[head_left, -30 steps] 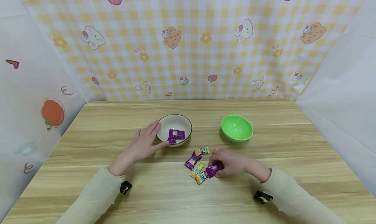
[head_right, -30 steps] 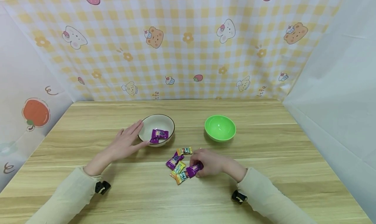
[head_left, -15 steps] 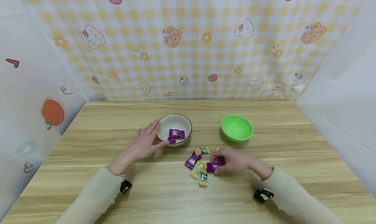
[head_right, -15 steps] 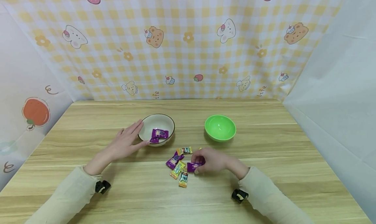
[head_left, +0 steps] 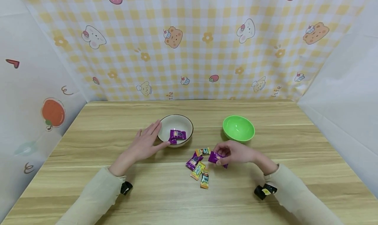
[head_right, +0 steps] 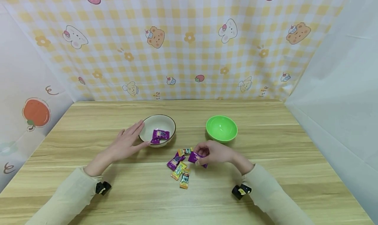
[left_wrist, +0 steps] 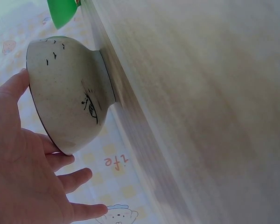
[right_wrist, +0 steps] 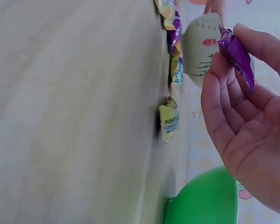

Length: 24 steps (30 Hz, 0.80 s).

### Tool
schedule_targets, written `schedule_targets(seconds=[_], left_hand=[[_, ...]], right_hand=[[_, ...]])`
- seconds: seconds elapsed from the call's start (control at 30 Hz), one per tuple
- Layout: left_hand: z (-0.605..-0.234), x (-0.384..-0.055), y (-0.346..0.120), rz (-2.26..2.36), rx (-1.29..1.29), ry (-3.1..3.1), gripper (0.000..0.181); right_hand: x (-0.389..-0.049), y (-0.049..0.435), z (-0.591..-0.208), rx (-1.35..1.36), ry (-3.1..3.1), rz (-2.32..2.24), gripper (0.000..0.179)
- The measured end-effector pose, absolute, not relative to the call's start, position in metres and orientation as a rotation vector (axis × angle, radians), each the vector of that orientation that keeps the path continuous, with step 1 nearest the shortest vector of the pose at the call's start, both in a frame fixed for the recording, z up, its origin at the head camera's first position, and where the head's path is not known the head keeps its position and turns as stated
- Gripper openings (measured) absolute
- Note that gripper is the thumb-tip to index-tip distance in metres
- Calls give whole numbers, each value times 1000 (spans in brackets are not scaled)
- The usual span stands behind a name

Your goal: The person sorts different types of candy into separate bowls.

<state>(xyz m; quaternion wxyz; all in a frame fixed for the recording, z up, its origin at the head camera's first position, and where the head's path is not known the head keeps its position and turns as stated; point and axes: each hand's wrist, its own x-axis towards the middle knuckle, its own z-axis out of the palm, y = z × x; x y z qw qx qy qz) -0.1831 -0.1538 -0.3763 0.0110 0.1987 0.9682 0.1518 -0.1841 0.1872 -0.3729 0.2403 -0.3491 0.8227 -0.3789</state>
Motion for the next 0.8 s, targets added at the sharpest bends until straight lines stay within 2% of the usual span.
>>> schedule_targets(seconds=[0.5, 0.8], left_hand=[[-376, -183, -154, 491, 633, 3029, 90], [-375, -182, -154, 486, 635, 3032, 90]], right_hand=[[-200, 175, -355, -914, 2246, -1197, 24], [-209, 163, -360, -819, 2298, -1226, 25]])
